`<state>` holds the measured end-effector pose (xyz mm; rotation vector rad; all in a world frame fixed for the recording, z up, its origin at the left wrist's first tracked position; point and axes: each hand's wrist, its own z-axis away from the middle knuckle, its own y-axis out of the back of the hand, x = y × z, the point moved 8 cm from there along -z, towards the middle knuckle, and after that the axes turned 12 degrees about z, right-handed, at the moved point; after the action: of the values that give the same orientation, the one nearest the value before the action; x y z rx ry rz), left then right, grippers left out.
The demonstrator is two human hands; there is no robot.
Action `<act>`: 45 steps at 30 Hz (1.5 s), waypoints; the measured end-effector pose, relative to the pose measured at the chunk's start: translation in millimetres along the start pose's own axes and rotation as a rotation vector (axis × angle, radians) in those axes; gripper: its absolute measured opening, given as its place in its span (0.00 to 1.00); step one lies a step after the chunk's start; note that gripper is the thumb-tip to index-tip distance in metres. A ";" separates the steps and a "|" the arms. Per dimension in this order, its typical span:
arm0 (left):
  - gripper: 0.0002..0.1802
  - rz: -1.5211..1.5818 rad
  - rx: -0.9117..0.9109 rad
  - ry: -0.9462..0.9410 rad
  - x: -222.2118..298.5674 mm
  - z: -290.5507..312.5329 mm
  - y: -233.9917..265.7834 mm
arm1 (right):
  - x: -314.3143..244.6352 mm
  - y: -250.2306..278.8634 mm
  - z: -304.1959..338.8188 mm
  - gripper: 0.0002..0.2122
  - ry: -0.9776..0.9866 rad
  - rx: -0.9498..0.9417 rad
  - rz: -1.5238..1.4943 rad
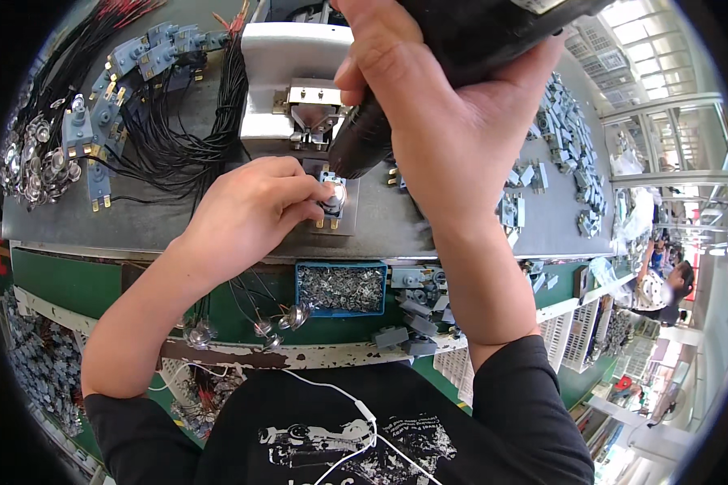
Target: Assembling small electronic components onto a base using an electric screwdriver at a factory workstation.
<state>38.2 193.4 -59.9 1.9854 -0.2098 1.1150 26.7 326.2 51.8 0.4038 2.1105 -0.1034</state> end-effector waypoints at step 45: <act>0.03 -0.415 -0.598 -0.224 47.6 40.7 -109.3 | 4.2 36.9 25.9 0.09 0.046 0.078 -0.203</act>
<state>146.8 245.1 -97.4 1.5131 -0.2063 0.4847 57.6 356.0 37.3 0.2384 2.1932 -0.2978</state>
